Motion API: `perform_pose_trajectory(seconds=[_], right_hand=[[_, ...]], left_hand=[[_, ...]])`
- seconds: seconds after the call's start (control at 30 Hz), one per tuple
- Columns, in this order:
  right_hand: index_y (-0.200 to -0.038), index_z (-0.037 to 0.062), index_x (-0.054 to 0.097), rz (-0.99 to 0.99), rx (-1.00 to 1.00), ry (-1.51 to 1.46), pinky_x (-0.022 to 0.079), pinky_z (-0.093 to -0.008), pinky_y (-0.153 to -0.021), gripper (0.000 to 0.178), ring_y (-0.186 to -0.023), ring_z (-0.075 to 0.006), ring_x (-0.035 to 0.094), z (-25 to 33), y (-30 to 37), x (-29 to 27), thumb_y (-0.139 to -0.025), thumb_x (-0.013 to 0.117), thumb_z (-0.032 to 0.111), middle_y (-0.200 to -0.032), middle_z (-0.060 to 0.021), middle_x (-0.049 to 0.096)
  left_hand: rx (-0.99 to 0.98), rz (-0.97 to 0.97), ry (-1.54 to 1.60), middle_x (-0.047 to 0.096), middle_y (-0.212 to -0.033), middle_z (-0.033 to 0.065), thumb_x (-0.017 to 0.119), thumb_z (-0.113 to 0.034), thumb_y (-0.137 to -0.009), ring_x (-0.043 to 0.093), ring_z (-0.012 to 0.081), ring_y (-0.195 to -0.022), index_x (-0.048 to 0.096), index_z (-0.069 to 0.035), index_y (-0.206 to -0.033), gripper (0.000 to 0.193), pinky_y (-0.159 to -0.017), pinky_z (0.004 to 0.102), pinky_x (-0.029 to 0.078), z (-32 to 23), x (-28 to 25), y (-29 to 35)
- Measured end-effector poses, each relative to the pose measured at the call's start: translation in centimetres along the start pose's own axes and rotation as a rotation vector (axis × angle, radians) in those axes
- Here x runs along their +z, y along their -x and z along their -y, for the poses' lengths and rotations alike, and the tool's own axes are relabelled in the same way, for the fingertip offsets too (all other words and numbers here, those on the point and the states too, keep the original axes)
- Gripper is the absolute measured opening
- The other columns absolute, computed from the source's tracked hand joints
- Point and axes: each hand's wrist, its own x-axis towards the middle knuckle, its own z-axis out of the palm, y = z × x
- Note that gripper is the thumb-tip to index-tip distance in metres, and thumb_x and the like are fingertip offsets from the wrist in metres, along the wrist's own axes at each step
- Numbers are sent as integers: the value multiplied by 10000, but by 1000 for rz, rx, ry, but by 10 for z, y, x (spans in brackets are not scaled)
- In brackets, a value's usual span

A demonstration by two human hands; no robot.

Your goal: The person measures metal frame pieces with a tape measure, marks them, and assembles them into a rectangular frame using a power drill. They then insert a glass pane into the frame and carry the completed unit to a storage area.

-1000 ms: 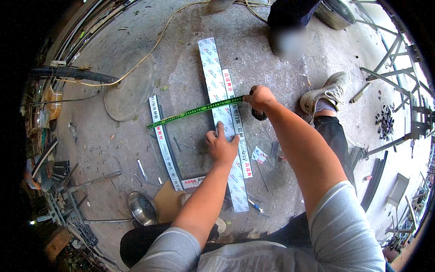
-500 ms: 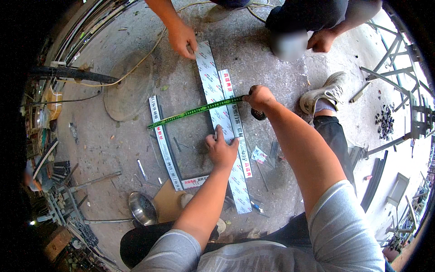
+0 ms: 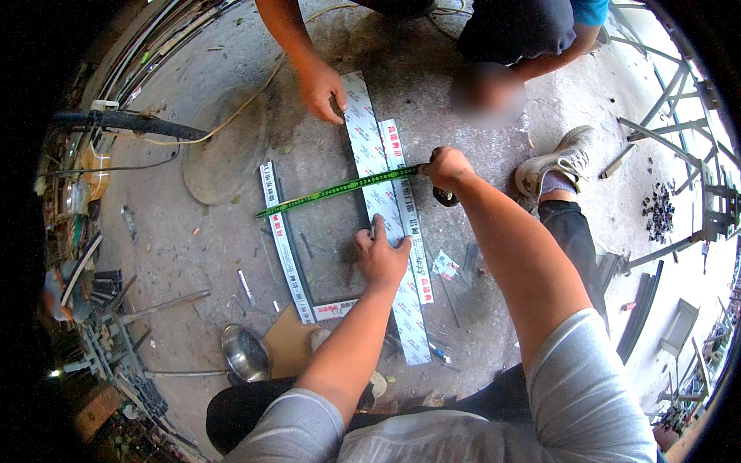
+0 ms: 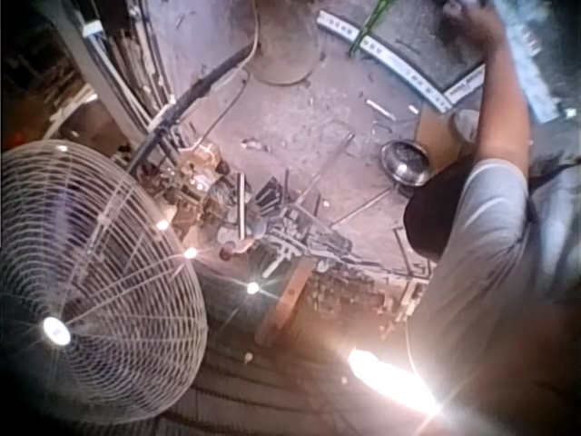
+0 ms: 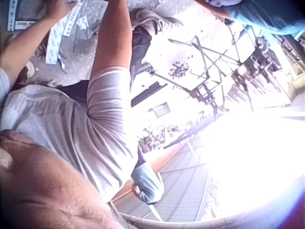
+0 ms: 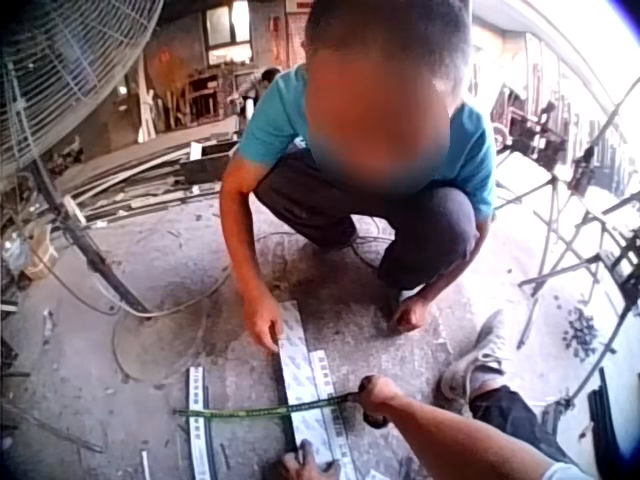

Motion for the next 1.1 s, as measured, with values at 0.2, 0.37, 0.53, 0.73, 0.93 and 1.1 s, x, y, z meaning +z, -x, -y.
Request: perform_pose_trajectory(seconds=[0.2, 0.37, 0.53, 0.73, 0.93, 1.1], right_hand=[[-1059, 9, 747, -10, 7, 14, 579, -452, -865, 468, -994, -398, 722, -4, -6, 5, -864, 793, 431, -1049, -240, 739], [-1062, 8, 746, -4, -10, 52, 580, -448, -864, 466, -1000, -390, 726, -4, -7, 5, -861, 795, 425, -1053, -234, 742], [-1069, 13, 748, 7, -11, 29, 579, -441, -870, 455, -1002, -382, 724, 3, 1, -2, -867, 792, 418, -1060, -216, 748], [-1076, 17, 750, 4, -1, 48, 580, -442, -869, 456, -1008, -376, 723, 3, 0, 0, -885, 782, 430, -1063, -211, 749], [-1079, 20, 751, 9, -4, 61, 582, -443, -868, 459, -1009, -380, 725, 5, 2, -2, -895, 774, 440, -1062, -208, 750], [-1073, 22, 753, -12, -9, 58, 584, -444, -859, 467, -996, -382, 727, -1, -3, 3, -891, 774, 451, -1050, -210, 751]], left_hand=[[-33, 28, -1, 516, -1204, 212, 873, -396, -750, 545, 396, -1118, 510, -82, -1494, 886, -948, 495, 507, -4, -4, -1], [-45, 50, -9, 516, -1208, 213, 876, -396, -750, 549, 400, -1117, 515, -82, -1493, 884, -941, 495, 516, -5, -6, -1], [-40, 55, 1, 516, -1211, 221, 878, -396, -746, 550, 406, -1121, 523, -80, -1488, 882, -940, 502, 517, 1, -3, -1], [-30, 27, -4, 513, -1204, 234, 881, -391, -740, 547, 418, -1109, 529, -96, -1482, 873, -937, 507, 516, 4, 1, 2], [-40, 39, 16, 520, -1227, 233, 868, -397, -745, 532, 438, -1145, 580, -88, -1401, 780, -954, 516, 514, 4, 0, 2], [-37, 49, -3, 513, -1224, 247, 885, -377, -742, 545, 428, -1130, 542, -87, -1447, 836, -929, 515, 523, 2, -3, 2]])
